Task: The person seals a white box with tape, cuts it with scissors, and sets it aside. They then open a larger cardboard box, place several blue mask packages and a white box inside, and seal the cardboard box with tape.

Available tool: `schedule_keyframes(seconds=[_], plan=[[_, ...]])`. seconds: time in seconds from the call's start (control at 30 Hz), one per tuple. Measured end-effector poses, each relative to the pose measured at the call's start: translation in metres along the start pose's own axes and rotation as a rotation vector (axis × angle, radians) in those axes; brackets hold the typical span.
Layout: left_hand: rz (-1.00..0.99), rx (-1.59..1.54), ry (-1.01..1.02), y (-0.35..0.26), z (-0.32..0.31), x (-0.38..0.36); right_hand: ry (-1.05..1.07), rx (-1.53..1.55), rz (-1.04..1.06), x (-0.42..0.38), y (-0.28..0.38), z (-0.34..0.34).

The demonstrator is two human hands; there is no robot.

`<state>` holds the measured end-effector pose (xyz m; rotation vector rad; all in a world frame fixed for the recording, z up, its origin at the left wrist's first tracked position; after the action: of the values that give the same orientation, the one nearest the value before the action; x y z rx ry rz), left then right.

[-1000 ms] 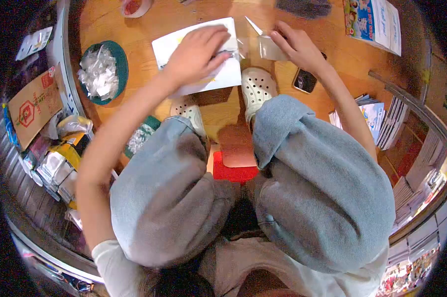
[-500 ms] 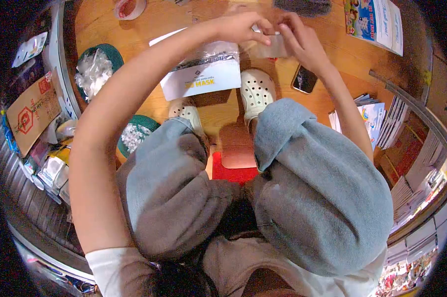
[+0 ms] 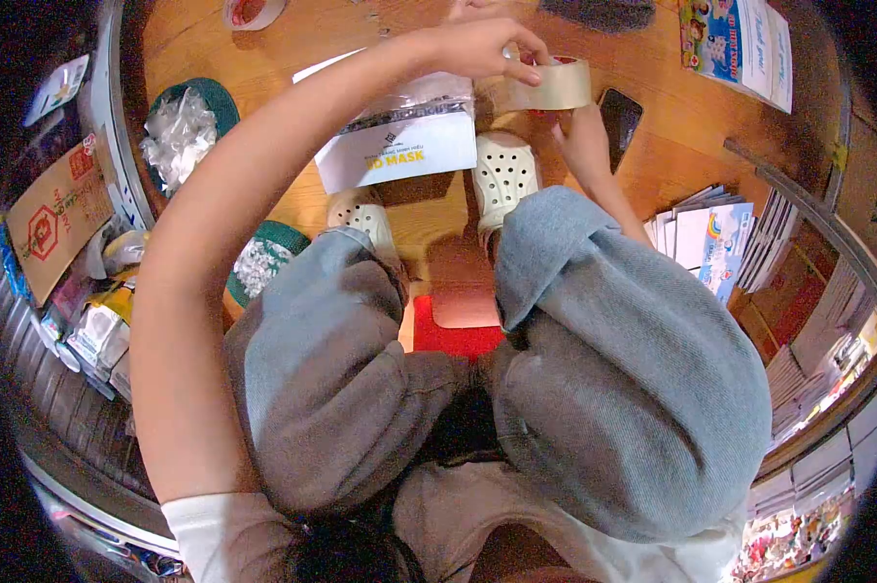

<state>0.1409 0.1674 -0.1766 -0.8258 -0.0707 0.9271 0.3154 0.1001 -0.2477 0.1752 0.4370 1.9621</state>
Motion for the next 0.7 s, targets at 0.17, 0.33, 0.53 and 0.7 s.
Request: schedule_keyframes(seconds=[0.17,0.33,0.53,0.7], plan=[[0.017,-0.027,0.015,0.002,-0.001,0.001,0.017,0.320,-0.012,0.025,0.006,-0.011],[0.025,-0.067,0.043,0.004,-0.003,0.002,0.015,0.664,-0.152,0.025,-0.008,-0.030],[0.014,-0.065,0.027,0.003,0.000,0.001,0.028,0.879,-0.203,0.026,0.000,-0.036],[0.056,-0.113,0.085,0.004,-0.002,0.002,0.190,1.095,-0.103,0.016,0.035,-0.001]])
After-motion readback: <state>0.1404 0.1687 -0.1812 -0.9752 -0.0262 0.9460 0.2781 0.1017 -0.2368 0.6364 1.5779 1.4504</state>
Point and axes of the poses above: each hand's wrist, its own x-axis towards the middle knuckle, its own z-axis out of the back of the hand, y = z × x, the point moved 6 cm from there along x, towards the middle knuckle, and after that the axes turned 4 degrees about z, right-handed, at the moved point
